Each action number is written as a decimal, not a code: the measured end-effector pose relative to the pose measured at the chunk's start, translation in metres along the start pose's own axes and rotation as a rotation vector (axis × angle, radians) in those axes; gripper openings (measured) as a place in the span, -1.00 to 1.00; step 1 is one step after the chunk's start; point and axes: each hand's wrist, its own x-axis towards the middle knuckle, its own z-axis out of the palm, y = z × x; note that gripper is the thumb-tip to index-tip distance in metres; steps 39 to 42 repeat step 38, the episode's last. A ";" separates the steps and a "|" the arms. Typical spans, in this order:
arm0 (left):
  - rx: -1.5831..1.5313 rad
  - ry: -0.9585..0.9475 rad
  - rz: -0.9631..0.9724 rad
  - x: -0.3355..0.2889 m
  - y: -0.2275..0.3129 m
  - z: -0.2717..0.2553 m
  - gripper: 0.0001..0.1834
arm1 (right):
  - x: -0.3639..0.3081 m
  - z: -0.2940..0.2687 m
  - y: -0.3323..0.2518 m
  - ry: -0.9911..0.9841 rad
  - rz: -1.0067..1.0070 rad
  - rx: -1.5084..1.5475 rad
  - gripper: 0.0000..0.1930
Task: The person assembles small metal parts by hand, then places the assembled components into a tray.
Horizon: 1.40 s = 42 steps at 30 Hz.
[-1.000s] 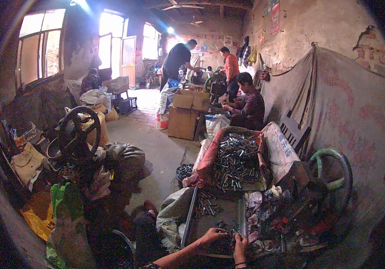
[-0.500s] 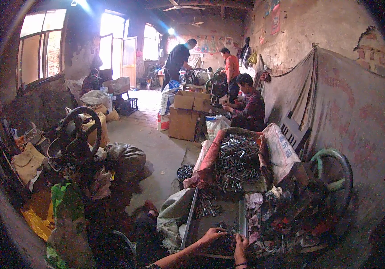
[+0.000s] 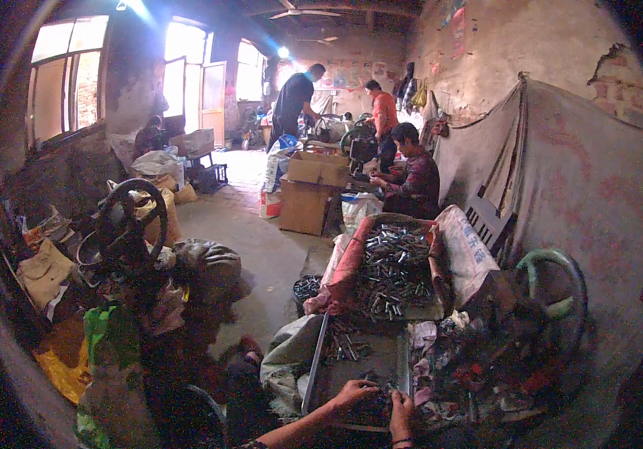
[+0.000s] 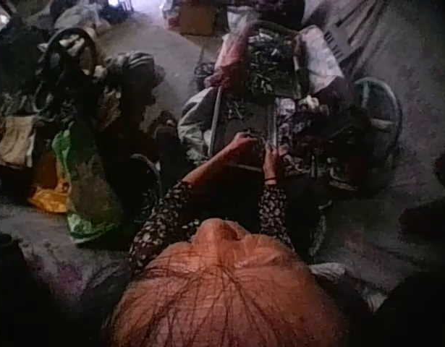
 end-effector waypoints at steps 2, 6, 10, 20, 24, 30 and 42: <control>-0.040 -0.031 -0.036 -0.003 0.009 0.000 -0.59 | 0.001 -0.005 0.000 0.030 0.002 -0.070 -0.81; -0.020 -0.026 -0.050 -0.001 0.008 -0.001 -0.59 | 0.004 -0.003 0.004 0.016 0.035 -0.004 -0.79; 0.016 0.002 -0.022 -0.002 0.012 -0.003 -0.61 | 0.002 -0.002 -0.002 -0.029 0.127 0.071 -0.77; -0.065 0.021 -0.044 -0.008 0.022 -0.002 -0.60 | 0.013 -0.007 0.027 -0.004 0.041 0.057 -0.73; -0.092 0.003 -0.020 -0.006 0.015 -0.001 -0.61 | 0.010 -0.004 0.019 -0.015 0.012 0.049 -0.73; -0.020 -0.094 -0.025 0.001 0.006 0.000 -0.59 | 0.002 -0.003 0.001 -0.090 0.053 0.044 -0.75; -0.047 -0.142 -0.061 -0.003 0.015 -0.002 -0.61 | 0.001 -0.005 0.000 -0.111 0.010 -0.008 -0.75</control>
